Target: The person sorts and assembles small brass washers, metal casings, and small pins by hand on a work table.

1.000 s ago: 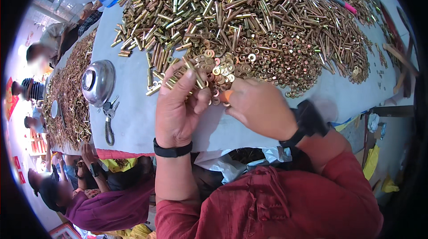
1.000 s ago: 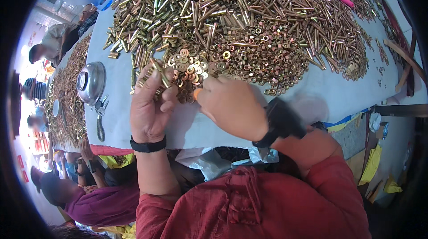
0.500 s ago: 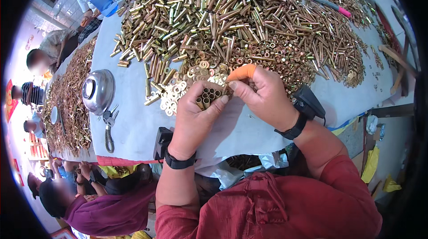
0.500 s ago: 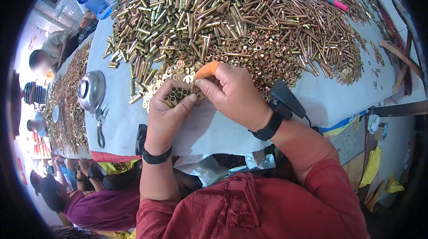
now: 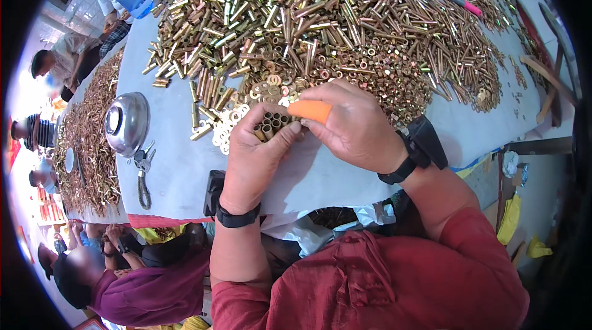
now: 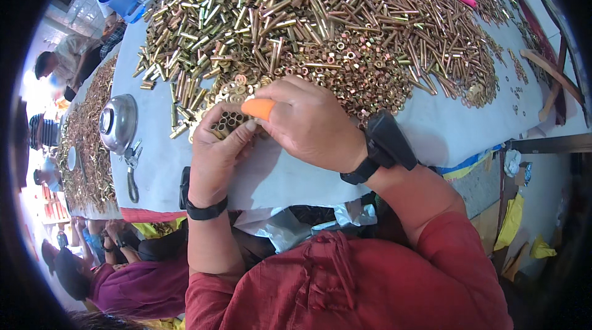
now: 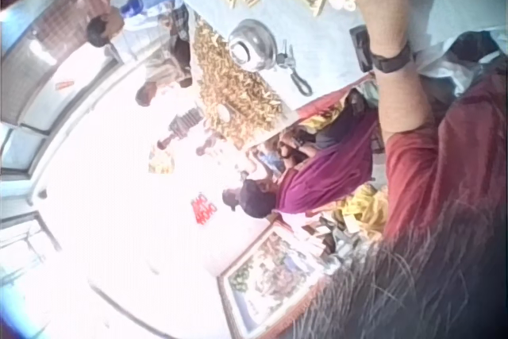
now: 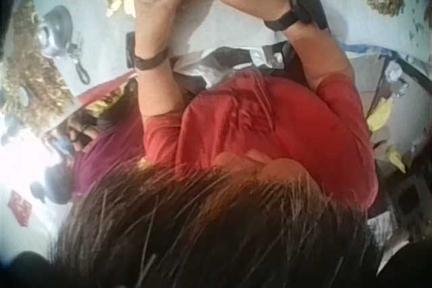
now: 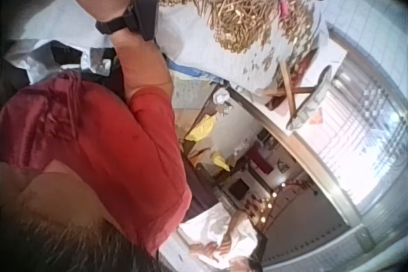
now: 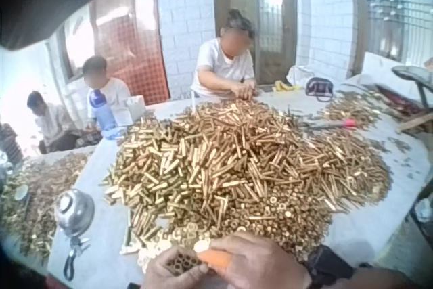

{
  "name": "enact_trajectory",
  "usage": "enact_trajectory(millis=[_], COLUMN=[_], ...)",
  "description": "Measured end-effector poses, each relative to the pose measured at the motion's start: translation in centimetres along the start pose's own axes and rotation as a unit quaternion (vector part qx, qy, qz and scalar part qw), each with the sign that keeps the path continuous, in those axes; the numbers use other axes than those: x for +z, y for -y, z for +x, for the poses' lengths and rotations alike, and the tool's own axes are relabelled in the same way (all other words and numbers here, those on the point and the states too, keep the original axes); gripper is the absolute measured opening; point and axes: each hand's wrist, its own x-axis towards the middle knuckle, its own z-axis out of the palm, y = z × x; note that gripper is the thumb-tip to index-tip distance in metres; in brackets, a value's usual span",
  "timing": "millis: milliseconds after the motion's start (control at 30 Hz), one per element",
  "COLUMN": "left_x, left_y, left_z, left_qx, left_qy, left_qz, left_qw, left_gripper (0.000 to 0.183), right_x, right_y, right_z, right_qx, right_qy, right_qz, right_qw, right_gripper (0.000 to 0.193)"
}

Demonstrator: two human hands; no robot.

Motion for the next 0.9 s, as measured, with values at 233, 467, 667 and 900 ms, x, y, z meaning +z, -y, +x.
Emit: enact_trajectory(millis=[233, 467, 667, 900], left_x=[-0.1, -0.2, 0.2, 0.6], left_y=[-0.1, 0.0, 0.3, 0.5], left_z=[0.1, 0.4, 0.5, 0.7], left_qx=[0.078, 0.073, 0.071, 0.064], left_qy=[-0.014, -0.009, -0.012, -0.017], left_qz=[0.016, -0.001, 0.025, 0.039], left_qw=[0.997, 0.997, 0.997, 0.997], left_gripper=[0.014, 0.014, 0.014, 0.013], right_x=[-3.4, -3.7, -2.1, -1.0], right_y=[-1.1, -1.6, -1.5, -2.8], right_z=[0.6, -1.5, -1.3, -0.4], right_qx=[0.116, 0.144, 0.115, 0.103], right_qy=[-0.004, 0.148, 0.122, 0.086], right_qz=[0.038, -0.161, -0.225, -0.202], right_qw=[0.992, 0.965, 0.960, 0.970], right_gripper=[0.021, 0.021, 0.024, 0.019])
